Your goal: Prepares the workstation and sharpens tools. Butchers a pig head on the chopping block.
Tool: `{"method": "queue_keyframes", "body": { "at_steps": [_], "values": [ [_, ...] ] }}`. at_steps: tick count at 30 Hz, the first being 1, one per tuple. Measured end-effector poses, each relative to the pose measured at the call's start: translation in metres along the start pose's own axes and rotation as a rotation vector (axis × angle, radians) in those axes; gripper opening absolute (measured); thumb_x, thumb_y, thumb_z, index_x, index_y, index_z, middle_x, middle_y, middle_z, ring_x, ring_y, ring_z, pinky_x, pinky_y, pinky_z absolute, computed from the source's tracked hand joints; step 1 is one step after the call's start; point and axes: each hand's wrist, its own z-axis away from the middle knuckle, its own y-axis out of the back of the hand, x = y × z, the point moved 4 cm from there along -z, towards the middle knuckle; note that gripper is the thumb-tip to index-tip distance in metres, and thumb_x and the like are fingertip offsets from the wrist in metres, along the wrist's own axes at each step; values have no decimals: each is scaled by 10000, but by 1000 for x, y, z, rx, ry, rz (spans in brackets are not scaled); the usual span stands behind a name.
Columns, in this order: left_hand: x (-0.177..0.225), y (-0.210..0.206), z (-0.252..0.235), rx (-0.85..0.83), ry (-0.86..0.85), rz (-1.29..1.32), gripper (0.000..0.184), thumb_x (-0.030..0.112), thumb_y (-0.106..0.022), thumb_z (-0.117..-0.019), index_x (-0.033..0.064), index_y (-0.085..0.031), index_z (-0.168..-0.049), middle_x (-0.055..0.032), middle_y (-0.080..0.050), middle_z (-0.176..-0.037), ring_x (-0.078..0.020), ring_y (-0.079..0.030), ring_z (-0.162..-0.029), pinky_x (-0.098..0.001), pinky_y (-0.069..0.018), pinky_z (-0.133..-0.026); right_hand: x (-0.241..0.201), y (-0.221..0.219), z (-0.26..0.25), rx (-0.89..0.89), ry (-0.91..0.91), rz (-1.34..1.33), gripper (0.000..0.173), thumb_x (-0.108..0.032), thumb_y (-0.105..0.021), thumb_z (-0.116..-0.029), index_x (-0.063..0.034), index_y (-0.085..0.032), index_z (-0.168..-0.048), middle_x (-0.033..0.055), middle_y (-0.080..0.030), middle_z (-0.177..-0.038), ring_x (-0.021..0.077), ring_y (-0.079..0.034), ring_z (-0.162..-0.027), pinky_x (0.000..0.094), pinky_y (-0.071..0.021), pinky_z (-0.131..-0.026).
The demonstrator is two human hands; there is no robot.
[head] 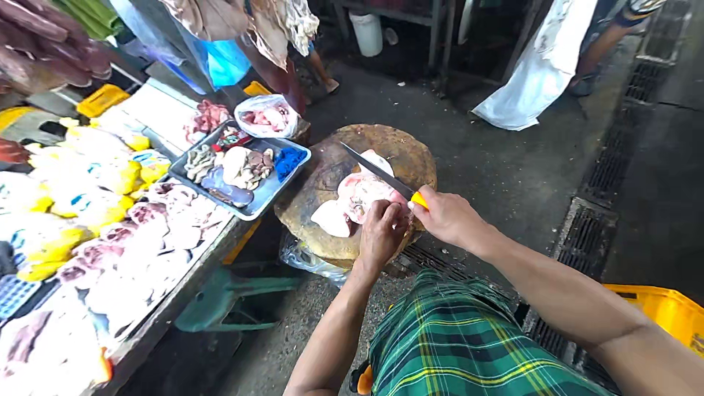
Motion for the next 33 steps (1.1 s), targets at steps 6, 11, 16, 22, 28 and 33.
{"method": "queue_keyframes", "body": {
  "at_steps": [6,11,16,22,28,33],
  "values": [
    [-8,11,-3,-95,-23,103,296,237,-786,-893,99,-720,-1147,-131,-651,-1120,-260,-668,-996,-435,-590,-852,5,8,51,-198,-142,111,384,-485,-443,-1085,-137,-562,-1192,77,-652,-782,268,-697,-722,497,-587,-637],
    [-8,19,-3,-159,-37,174,287,202,-787,-890,91,-716,-1144,-133,-624,-1121,-238,-664,-925,-418,-597,-790,10,13,106,-296,-327,148,383,-519,-434,-1078,-164,-552,-1159,54,-641,-771,246,-686,-735,473,-572,-656],
    [-22,19,-19,-226,22,173,276,218,-780,-876,109,-730,-1125,-114,-646,-1146,-221,-685,-941,-435,-613,-802,-1,-51,72,-32,-363,-45,420,-517,-427,-1081,-142,-564,-1211,89,-671,-809,290,-709,-766,527,-591,-677],
    [-26,33,-22,-310,-23,189,234,134,-768,-890,98,-700,-1111,-127,-627,-1147,-248,-659,-946,-462,-590,-791,9,-141,111,53,-435,-304,491,-514,-384,-1092,-92,-550,-1278,145,-690,-915,339,-714,-877,551,-583,-776],
    [-39,25,-29,-362,20,234,217,222,-753,-912,147,-709,-1112,-60,-635,-1142,-157,-655,-905,-391,-596,-769,-4,-179,64,271,-406,-505,499,-479,-437,-1089,-25,-560,-1257,158,-696,-939,320,-722,-867,532,-598,-793],
    [-44,27,-32,-395,63,273,199,181,-755,-906,138,-714,-1096,-52,-644,-1136,-133,-665,-889,-356,-608,-751,-11,-220,40,346,-402,-617,507,-474,-443,-1088,-52,-513,-1359,149,-706,-1018,304,-729,-893,513,-609,-812]
  ]
}}
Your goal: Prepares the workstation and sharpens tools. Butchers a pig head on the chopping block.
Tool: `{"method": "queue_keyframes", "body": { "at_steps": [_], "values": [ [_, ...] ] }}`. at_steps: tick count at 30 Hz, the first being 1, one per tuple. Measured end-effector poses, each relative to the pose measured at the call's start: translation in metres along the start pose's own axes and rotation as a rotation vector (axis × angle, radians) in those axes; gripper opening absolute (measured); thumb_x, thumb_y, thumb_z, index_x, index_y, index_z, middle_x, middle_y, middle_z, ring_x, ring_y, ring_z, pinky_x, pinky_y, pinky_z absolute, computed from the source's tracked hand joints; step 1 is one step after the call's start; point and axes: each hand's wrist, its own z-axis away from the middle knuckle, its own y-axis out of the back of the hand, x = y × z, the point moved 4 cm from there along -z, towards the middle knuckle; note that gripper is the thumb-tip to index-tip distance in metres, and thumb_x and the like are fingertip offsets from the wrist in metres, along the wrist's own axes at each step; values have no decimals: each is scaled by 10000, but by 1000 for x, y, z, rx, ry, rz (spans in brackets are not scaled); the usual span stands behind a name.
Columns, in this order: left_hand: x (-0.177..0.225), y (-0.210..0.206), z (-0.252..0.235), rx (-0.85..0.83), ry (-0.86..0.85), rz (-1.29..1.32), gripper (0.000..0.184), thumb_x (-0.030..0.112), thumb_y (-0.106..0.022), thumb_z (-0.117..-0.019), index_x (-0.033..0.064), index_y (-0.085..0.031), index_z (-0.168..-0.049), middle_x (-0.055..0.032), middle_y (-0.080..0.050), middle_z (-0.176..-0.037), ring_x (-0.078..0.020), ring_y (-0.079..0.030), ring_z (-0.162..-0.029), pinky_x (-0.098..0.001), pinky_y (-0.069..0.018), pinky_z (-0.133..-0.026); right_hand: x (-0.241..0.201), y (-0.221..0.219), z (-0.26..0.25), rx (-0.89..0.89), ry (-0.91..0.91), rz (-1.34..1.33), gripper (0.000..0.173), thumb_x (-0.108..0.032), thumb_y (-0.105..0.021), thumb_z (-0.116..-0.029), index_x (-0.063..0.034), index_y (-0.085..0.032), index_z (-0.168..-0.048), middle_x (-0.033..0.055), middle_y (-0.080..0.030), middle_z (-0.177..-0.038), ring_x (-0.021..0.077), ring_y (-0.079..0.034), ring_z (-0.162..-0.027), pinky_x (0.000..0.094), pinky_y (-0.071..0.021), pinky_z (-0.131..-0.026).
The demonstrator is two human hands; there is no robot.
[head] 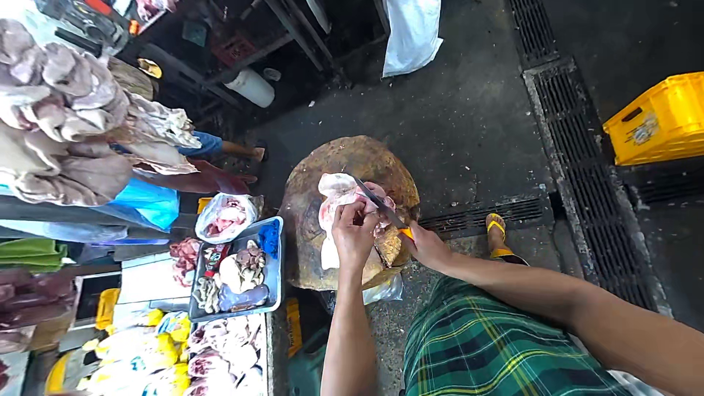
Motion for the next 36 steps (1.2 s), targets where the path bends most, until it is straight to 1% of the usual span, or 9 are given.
{"method": "queue_keyframes", "body": {
  "at_steps": [4,9,13,15,17,20,25,30,36],
  "values": [
    [-5,4,-1,-46,5,139,163,155,-719,-928,127,-699,-1088,-32,-662,-1107,-130,-669,-902,-338,-606,-767,45,-10,35,-139,-69,-6,576,-487,-414,-1089,-35,-491,-1437,178,-696,-1179,321,-712,-1047,514,-580,-934],
    [-25,25,7,-115,91,333,366,84,-659,-957,94,-606,-1319,-82,-687,-1227,-208,-703,-1003,-406,-620,-827,67,53,68,-103,-69,33,587,-544,-389,-1078,-62,-565,-1364,153,-712,-1019,309,-713,-905,540,-588,-822],
    [-128,45,13,-97,415,-155,941,199,-795,-824,106,-286,-1610,-239,-395,-1580,-424,-451,-1406,-649,-428,-1093,75,133,86,-335,-142,315,556,-593,-392,-1055,-141,-609,-1296,155,-713,-996,349,-709,-943,600,-560,-836],
    [-175,33,26,-227,527,-299,1022,347,-838,-830,61,-250,-1615,-344,-370,-1553,-520,-470,-1364,-693,-426,-1082,59,157,89,-473,-152,439,541,-593,-413,-1054,-163,-607,-1317,168,-717,-1031,378,-703,-991,622,-550,-868],
    [-190,22,28,-255,555,-379,834,361,-751,-906,56,-359,-1576,-330,-460,-1490,-493,-568,-1273,-659,-490,-1037,34,177,70,-546,-133,551,532,-604,-434,-1046,-197,-598,-1345,166,-724,-1072,384,-703,-1026,628,-548,-898],
    [-173,20,34,-195,622,-472,493,253,-600,-978,127,-554,-1452,-242,-664,-1286,-447,-662,-1157,-669,-527,-957,13,197,24,-571,-14,649,516,-603,-438,-1046,-210,-605,-1335,137,-732,-1092,358,-706,-1057,614,-547,-926],
    [-165,22,35,-109,655,-477,658,392,-757,-865,199,-568,-1465,-192,-432,-1579,-456,-369,-1458,-703,-326,-1124,-6,238,-49,-598,180,878,500,-606,-440,-1045,-240,-622,-1332,110,-736,-1139,341,-705,-1083,601,-544,-940],
    [-140,16,48,-110,796,-497,450,390,-632,-952,159,-653,-1337,-201,-712,-1204,-446,-659,-1153,-691,-500,-960,-24,250,-92,-626,307,1015,482,-579,-425,-1059,-242,-620,-1343,111,-731,-1165,338,-704,-1093,588,-548,-934],
    [-45,-19,103,-221,1098,-395,501,511,-543,-996,70,-703,-1172,-226,-698,-1202,-434,-655,-1161,-686,-511,-918,-43,248,-151,-497,322,1023,457,-544,-459,-1058,-222,-627,-1335,146,-735,-1116,378,-711,-1054,613,-562,-883]
  ]
}}
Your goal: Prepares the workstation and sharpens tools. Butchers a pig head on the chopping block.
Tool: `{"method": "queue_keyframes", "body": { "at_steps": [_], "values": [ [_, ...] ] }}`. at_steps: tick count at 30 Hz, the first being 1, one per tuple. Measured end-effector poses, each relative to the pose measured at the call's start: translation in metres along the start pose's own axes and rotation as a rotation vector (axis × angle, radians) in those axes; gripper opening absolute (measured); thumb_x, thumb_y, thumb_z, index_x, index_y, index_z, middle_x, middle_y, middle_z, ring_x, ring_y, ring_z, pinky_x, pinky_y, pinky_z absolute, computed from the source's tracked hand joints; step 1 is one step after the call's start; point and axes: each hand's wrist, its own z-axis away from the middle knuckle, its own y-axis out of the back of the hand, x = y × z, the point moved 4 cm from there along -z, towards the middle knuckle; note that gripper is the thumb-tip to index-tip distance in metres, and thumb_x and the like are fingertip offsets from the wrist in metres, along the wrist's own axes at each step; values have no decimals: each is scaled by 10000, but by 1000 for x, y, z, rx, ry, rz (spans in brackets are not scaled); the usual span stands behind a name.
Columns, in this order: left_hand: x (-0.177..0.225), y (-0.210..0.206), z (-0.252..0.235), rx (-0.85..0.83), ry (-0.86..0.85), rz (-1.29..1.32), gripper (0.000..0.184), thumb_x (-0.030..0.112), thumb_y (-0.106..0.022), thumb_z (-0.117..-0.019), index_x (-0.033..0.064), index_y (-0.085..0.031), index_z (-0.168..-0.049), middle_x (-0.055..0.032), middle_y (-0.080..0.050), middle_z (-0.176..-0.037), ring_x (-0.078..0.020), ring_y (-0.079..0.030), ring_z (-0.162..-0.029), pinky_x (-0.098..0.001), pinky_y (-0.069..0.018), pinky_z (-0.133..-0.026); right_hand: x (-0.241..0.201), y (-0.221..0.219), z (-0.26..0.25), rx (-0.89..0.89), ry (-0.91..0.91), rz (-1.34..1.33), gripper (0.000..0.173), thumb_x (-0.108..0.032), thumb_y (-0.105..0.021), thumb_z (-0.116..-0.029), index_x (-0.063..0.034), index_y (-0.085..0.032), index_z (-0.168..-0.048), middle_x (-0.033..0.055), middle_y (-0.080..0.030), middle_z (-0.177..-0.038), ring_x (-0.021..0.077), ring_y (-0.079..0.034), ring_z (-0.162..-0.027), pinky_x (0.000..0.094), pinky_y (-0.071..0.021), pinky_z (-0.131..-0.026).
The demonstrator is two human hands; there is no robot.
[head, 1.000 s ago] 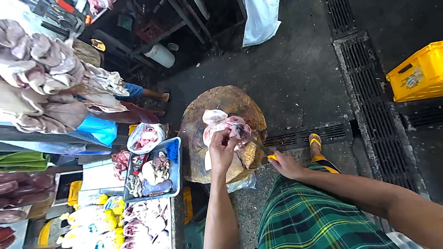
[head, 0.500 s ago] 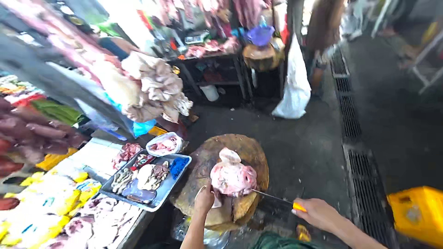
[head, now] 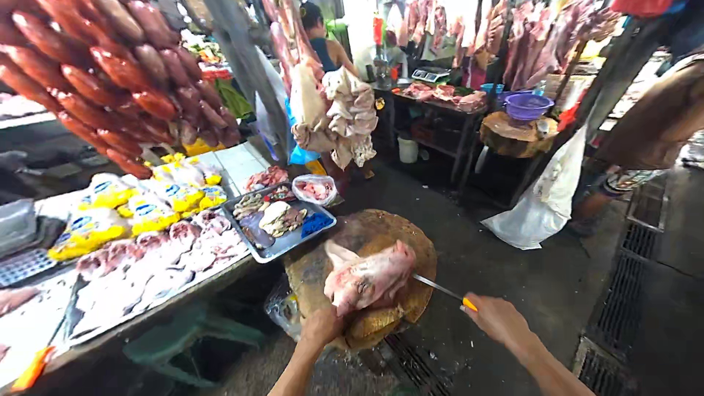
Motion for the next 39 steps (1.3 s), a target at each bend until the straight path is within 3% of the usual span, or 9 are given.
{"method": "queue_keyframes", "body": {
  "at_steps": [6,10,13,18,20,23,27,32,39],
  "values": [
    [92,-59,40,-50,92,469,545,519,-574,-979,8,-698,-1121,-218,-704,-1140,-381,-682,-1094,-629,-528,-925,-58,15,-81,44,107,-71,474,-500,-486,-1069,-180,-590,-1403,195,-715,-1167,416,-685,-1110,635,-535,-921],
    [118,-73,20,-139,-61,733,505,458,-501,-1057,-10,-648,-1177,-147,-728,-941,-252,-731,-782,-467,-617,-761,-54,-14,-87,1,105,-233,526,-537,-497,-1056,-174,-561,-1431,205,-712,-1163,421,-685,-1100,652,-525,-937],
    [91,-26,31,-122,-156,629,513,520,-545,-1022,47,-738,-1071,-110,-753,-895,-240,-737,-780,-497,-614,-779,-21,-53,-52,-35,19,-441,535,-546,-495,-1053,-162,-579,-1415,196,-718,-1093,380,-713,-967,628,-559,-874],
    [21,118,-48,495,-193,598,620,441,-774,-862,62,-623,-1329,-215,-657,-1234,-379,-646,-1135,-626,-530,-953,5,-121,29,-54,-137,-624,479,-539,-545,-1035,-169,-651,-1318,117,-723,-913,275,-692,-689,541,-597,-673],
    [25,153,-109,445,-348,699,856,401,-855,-798,56,-484,-1488,-219,-533,-1457,-357,-544,-1331,-566,-475,-1097,-6,-125,59,-97,-126,-580,498,-563,-575,-1009,-192,-668,-1329,108,-739,-938,261,-711,-728,540,-601,-706],
    [51,161,-178,241,-545,804,976,375,-858,-804,71,-339,-1572,-189,-506,-1504,-298,-566,-1315,-490,-505,-1077,-41,-113,83,-158,-43,-447,529,-599,-588,-981,-225,-686,-1343,111,-761,-1050,291,-736,-931,595,-572,-849],
    [76,135,-206,98,-633,950,565,272,-797,-853,75,-617,-1351,-133,-699,-1225,-230,-690,-1091,-458,-580,-955,-92,-116,74,-196,-113,-381,529,-625,-546,-999,-292,-635,-1401,113,-757,-1095,325,-726,-1024,618,-552,-919],
    [71,126,-208,281,-487,1050,467,341,-783,-871,97,-675,-1255,-86,-747,-1114,-198,-729,-999,-461,-607,-906,-130,-108,56,-88,-317,-382,531,-626,-475,-1028,-309,-596,-1436,110,-748,-1139,337,-715,-1063,607,-550,-925],
    [47,123,-148,586,-45,991,649,419,-706,-896,16,-541,-1378,-176,-669,-1275,-302,-638,-1220,-545,-507,-1043,-121,-123,34,-12,-424,-432,527,-606,-428,-1047,-278,-579,-1432,97,-743,-1136,315,-716,-1062,578,-567,-913]
  ]
}}
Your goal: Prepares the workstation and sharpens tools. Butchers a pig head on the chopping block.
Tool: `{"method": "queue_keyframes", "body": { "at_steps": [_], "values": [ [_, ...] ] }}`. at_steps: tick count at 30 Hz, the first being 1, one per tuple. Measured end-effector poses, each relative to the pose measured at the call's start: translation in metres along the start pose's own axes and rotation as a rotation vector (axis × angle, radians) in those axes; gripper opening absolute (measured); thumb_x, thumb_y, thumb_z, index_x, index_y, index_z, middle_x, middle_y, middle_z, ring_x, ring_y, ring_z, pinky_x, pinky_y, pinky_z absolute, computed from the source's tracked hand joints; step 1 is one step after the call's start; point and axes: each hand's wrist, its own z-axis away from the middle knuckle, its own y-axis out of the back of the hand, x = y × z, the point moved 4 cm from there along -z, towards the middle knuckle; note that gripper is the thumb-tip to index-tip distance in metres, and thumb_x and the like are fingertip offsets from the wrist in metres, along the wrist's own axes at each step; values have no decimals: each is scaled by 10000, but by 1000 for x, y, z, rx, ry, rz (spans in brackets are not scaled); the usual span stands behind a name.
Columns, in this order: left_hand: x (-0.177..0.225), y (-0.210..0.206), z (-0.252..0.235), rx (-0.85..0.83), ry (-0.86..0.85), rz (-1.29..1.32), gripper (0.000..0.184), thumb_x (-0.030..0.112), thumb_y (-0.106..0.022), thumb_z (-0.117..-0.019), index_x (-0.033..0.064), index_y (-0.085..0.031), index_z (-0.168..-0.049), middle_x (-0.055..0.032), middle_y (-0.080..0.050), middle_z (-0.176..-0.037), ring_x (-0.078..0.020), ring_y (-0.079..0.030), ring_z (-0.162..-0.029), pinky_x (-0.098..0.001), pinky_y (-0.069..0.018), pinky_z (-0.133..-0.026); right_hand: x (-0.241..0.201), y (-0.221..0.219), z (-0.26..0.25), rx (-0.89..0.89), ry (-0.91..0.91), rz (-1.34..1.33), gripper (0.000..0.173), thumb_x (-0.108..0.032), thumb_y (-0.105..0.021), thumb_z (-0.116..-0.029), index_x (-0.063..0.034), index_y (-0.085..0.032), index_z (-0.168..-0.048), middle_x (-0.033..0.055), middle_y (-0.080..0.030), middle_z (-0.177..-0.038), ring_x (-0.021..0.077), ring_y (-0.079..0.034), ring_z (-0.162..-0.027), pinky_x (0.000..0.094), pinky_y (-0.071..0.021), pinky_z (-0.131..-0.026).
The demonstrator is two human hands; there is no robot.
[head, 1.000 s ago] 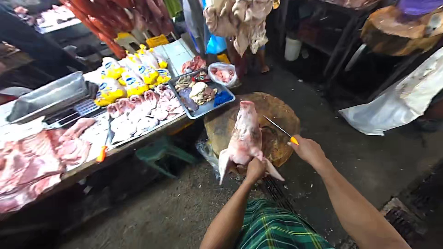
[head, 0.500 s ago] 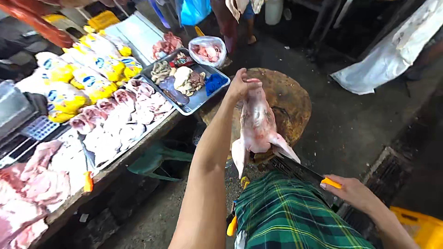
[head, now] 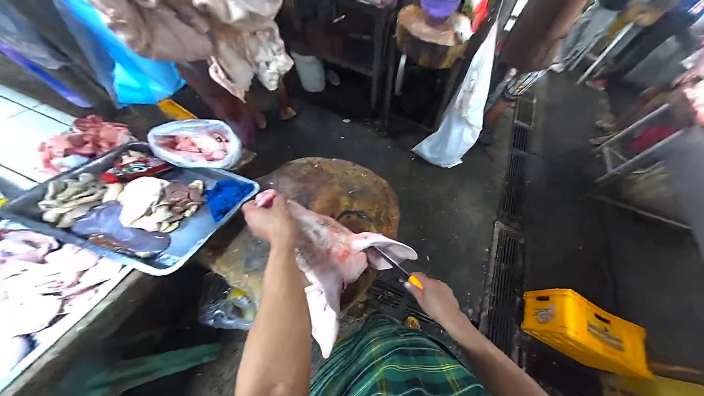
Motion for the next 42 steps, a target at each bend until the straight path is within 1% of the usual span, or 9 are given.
{"method": "queue_keyframes", "body": {
  "at_steps": [8,11,15,18,20,24,28,33,42],
  "values": [
    [-58,52,38,-181,-8,41,760,547,-502,-1038,21,-360,-1567,-267,-468,-1515,-379,-481,-1400,-568,-407,-1163,66,27,-23,-193,250,-1,530,-591,-501,-1032,-201,-636,-1365,132,-735,-1124,314,-715,-1028,591,-558,-921],
    [-75,53,142,-312,0,13,578,443,-571,-1043,90,-471,-1489,-228,-646,-1282,-345,-667,-1103,-568,-560,-917,94,37,-19,-206,227,-93,503,-571,-534,-1027,-176,-661,-1312,134,-735,-989,307,-722,-836,583,-587,-788],
    [-109,1,205,-390,-137,-257,973,566,-630,-959,-8,-202,-1617,-270,-263,-1646,-364,-385,-1483,-555,-386,-1188,89,36,-24,-192,172,-253,508,-571,-533,-1025,-157,-617,-1307,101,-681,-812,258,-669,-631,511,-592,-608],
    [-108,24,193,-395,-120,-413,715,605,-537,-986,118,-521,-1510,-143,-465,-1576,-312,-446,-1449,-613,-353,-1172,54,36,-36,-144,251,-219,483,-536,-481,-1058,-138,-588,-1311,75,-698,-825,221,-708,-670,476,-625,-649],
    [-99,58,169,-324,-71,-342,457,466,-563,-1021,129,-681,-1306,-107,-692,-1281,-272,-677,-1147,-583,-541,-979,22,38,-40,-70,376,-149,478,-502,-452,-1074,-103,-564,-1312,87,-695,-841,235,-708,-708,488,-613,-683],
    [-68,85,77,-188,-157,-125,419,351,-533,-1066,50,-619,-1345,-169,-668,-1266,-272,-672,-1125,-500,-553,-986,-80,41,-41,65,591,-66,499,-397,-464,-1087,-38,-544,-1424,199,-708,-1125,357,-706,-1019,573,-561,-927],
    [-49,67,-5,-180,-304,29,477,340,-556,-1052,96,-533,-1461,-142,-627,-1355,-239,-615,-1241,-453,-514,-1061,-199,39,-63,134,607,-31,490,-428,-462,-1084,-61,-514,-1405,202,-712,-986,395,-715,-902,618,-573,-800],
    [-46,56,-34,-267,-284,0,344,334,-573,-1049,96,-671,-1278,-127,-676,-1248,-241,-634,-1196,-485,-500,-1059,-304,48,-84,227,620,23,431,-419,-443,-1087,-70,-544,-1320,172,-711,-943,378,-725,-905,574,-586,-778],
    [-49,54,-33,-259,-255,3,340,340,-562,-1056,88,-692,-1242,-108,-690,-1192,-221,-651,-1135,-470,-514,-1027,-299,27,-96,112,497,181,455,-417,-406,-1100,-62,-482,-1374,205,-709,-1011,402,-724,-964,587,-586,-801]
  ]
}}
